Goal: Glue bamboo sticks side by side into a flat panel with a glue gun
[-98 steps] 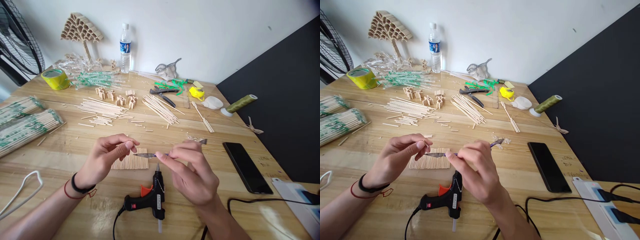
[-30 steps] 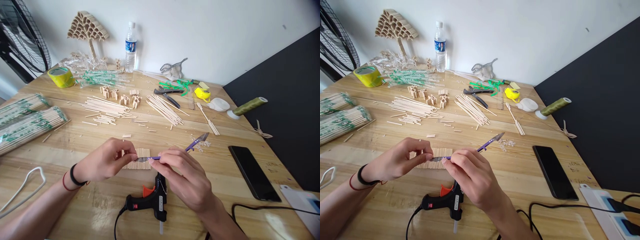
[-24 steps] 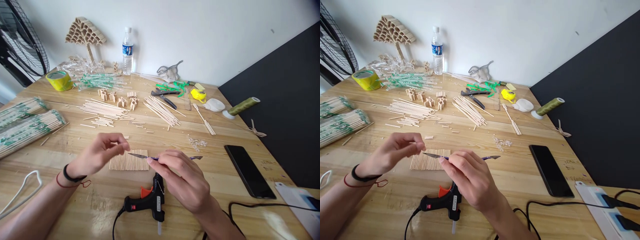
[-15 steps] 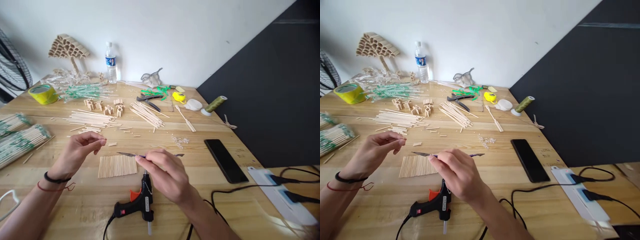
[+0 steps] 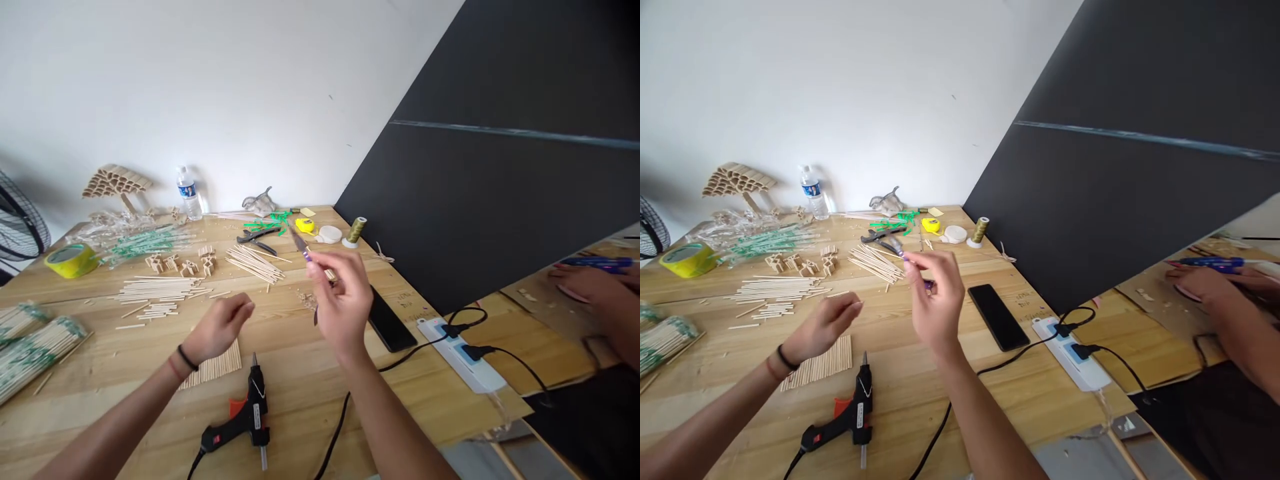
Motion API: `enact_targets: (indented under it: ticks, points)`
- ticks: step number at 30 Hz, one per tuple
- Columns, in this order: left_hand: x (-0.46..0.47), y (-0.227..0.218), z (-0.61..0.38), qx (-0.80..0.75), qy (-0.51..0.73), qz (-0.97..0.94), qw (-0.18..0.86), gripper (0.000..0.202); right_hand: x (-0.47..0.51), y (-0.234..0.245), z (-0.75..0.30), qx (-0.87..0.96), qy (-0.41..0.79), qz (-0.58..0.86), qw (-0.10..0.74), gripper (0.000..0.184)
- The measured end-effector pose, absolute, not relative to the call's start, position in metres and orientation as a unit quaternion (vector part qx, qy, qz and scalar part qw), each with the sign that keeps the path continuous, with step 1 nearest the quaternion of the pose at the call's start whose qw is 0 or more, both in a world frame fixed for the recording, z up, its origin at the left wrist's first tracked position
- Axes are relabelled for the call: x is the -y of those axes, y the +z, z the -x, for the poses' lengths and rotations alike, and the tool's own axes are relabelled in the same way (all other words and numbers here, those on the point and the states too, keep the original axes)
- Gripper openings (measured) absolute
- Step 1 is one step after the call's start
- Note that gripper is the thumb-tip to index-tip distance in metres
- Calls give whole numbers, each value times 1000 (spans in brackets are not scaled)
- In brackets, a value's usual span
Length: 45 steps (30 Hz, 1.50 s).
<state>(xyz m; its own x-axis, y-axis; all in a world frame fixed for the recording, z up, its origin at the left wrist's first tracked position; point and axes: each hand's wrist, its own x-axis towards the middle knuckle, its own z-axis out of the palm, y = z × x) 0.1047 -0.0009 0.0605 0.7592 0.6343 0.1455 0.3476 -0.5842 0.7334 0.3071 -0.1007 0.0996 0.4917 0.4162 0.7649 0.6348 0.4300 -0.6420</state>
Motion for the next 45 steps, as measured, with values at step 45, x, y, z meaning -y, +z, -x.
enact_targets:
  ticks: [45]
  points:
    - [6,37,11,-180,347,-465,794,28,67,66,-191,158,549,340,747,28]
